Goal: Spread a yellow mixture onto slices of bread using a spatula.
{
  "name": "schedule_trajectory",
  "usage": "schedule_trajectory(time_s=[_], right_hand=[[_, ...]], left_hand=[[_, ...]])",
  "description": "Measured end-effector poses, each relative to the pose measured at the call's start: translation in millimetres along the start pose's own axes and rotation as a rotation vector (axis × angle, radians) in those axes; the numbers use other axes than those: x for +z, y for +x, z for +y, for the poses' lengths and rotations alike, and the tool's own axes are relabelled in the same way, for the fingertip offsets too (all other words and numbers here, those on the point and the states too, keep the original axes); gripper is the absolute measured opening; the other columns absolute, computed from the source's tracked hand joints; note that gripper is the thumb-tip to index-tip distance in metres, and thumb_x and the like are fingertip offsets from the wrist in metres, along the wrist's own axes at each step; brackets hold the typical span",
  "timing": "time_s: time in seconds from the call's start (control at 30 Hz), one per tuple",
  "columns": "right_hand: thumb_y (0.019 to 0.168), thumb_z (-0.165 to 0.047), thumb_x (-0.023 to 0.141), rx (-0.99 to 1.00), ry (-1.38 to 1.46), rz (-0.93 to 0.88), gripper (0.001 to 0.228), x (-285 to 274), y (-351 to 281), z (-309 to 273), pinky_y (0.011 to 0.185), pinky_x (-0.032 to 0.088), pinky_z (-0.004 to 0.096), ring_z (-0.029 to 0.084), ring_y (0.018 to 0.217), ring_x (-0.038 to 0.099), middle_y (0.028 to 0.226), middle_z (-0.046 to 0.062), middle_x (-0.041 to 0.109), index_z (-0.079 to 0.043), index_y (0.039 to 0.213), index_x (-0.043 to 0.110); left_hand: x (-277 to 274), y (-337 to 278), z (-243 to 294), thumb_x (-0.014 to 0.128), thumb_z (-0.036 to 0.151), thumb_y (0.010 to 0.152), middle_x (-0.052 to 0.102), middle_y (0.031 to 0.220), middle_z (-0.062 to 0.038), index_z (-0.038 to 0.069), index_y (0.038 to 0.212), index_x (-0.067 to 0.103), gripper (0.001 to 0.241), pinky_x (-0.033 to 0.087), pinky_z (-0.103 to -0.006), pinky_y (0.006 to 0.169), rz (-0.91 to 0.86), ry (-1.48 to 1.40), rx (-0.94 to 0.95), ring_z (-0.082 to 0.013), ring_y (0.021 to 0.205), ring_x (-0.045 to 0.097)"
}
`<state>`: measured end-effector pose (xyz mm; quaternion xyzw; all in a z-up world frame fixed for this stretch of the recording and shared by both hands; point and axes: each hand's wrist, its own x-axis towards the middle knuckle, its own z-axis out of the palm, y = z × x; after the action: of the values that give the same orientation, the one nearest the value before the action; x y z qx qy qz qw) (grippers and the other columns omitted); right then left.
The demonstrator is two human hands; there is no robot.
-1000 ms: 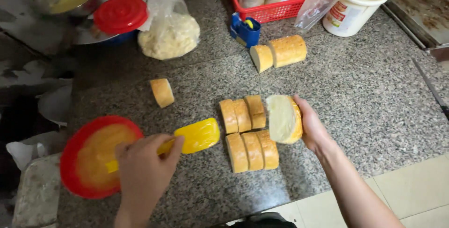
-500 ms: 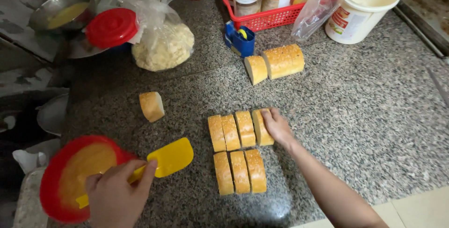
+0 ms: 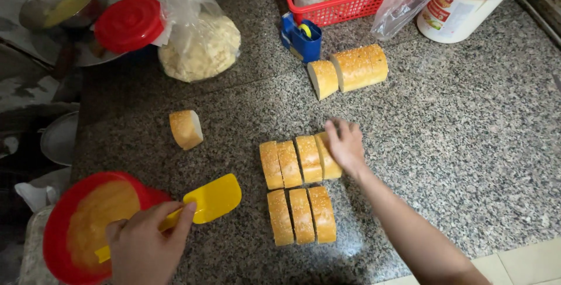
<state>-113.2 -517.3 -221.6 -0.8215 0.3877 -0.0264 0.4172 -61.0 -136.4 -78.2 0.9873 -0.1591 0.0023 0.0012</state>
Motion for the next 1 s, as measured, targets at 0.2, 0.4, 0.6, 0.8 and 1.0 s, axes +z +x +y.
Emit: schedule_trajectory(time_s=[0.2,0.4,0.6,0.8,1.0], right_hand=[[0.103,-0.038,0.051,-0.002,0.187,0.134,0.053,-27.7,45.2,-23.3,0.1,0.055,0.044,0.029,0.113,0.062,0.129,0.017,0.051,-0.002,0.142,0.049],[0.099,-0.031,0.062,-0.163,-0.07,0.173,0.06,-18.3,95.6,-40.0,0.106,0.051,0.048,0.037,0.121,0.06,0.135,0.026,0.053,0.005,0.144,0.044],[0.092,-0.031,0.068,-0.215,-0.446,0.237,0.081,10.2,140.5,-43.4,0.091,0.056,0.054,0.045,0.117,0.053,0.135,0.031,0.045,-0.002,0.154,0.025],[0.079,-0.022,0.077,-0.232,-0.414,0.378,0.091,28.2,163.6,-37.3,0.092,0.052,0.054,0.048,0.114,0.05,0.13,0.032,0.046,0.002,0.152,0.027],[0.085,-0.03,0.076,-0.376,-0.15,0.238,0.088,40.0,100.7,-94.3,0.098,0.052,0.052,0.045,0.115,0.056,0.13,0.032,0.049,0.009,0.15,0.032]], left_hand=[[14.4,7.5,-5.0,0.065,0.058,0.086,0.073,0.064,0.002,0.028,0.087,0.079,0.033,0.045,-0.0342,0.083,0.093,-0.056,-0.038,-0.0215,0.061,0.067],[34.0,22.4,-11.0,0.064,0.06,0.086,0.073,0.058,0.009,0.031,0.083,0.08,0.033,0.039,-0.0311,0.08,0.041,-0.053,-0.032,-0.0152,0.048,0.061],[27.4,25.2,-3.4,0.067,0.056,0.085,0.075,0.06,0.008,0.028,0.081,0.079,0.031,0.043,-0.0302,0.09,0.018,-0.103,-0.127,-0.0148,0.058,0.067],[15.7,24.5,-25.1,0.066,0.057,0.086,0.079,0.07,0.007,0.029,0.089,0.08,0.032,0.045,-0.0316,0.087,-0.036,-0.105,-0.159,-0.0121,0.064,0.073],[4.2,3.6,-47.5,0.063,0.059,0.091,0.073,0.063,0.005,0.027,0.093,0.078,0.035,0.039,-0.0303,0.084,-0.017,-0.093,-0.206,-0.0156,0.06,0.066]])
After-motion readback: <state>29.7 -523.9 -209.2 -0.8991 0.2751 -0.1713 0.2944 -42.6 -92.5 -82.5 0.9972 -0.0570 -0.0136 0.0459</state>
